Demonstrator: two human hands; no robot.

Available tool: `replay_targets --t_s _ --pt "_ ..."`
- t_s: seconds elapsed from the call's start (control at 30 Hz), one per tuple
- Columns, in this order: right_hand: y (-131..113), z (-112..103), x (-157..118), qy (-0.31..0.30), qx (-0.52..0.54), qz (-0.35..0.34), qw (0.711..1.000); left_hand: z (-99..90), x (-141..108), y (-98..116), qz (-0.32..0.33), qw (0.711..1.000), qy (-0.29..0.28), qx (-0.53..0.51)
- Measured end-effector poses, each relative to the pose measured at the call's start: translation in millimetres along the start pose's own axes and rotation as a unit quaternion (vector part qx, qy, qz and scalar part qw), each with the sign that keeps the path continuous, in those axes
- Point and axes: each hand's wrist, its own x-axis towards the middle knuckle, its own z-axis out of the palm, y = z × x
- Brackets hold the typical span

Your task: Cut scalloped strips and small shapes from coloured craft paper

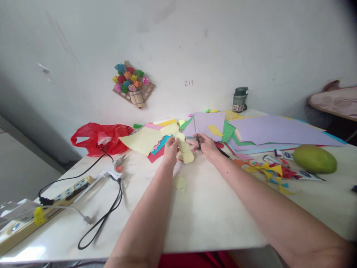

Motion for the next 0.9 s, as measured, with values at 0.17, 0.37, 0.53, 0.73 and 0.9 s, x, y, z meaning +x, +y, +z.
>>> replay_targets --t_s 0.17,0.37,0.53,0.73,0.9 --pt "-0.8 -4.7 1.1 0.02 -0.021 0.005 1.0 -16.1 10.2 4.0 0.012 0.998 0.064 -0.015" --pt "1.3 -11.9 5.9 0.004 -0.028 0.016 0.999 -36.2 12.1 6.8 0.016 0.997 -0.037 0.067" --pt "8.2 -24.0 14.4 -0.019 -0.024 0.015 0.999 -38.9 2.5 13.6 -0.064 0.969 -0.172 0.165" --pt "4.4 -30.0 14.0 -0.041 0.014 0.031 0.999 -35.4 -2.7 18.7 -0.113 0.93 -0.268 0.226" --pt "-1.5 -24.5 10.0 -0.049 0.016 0.011 0.999 -34.5 -3.0 16.9 -0.182 0.954 -0.211 0.109"
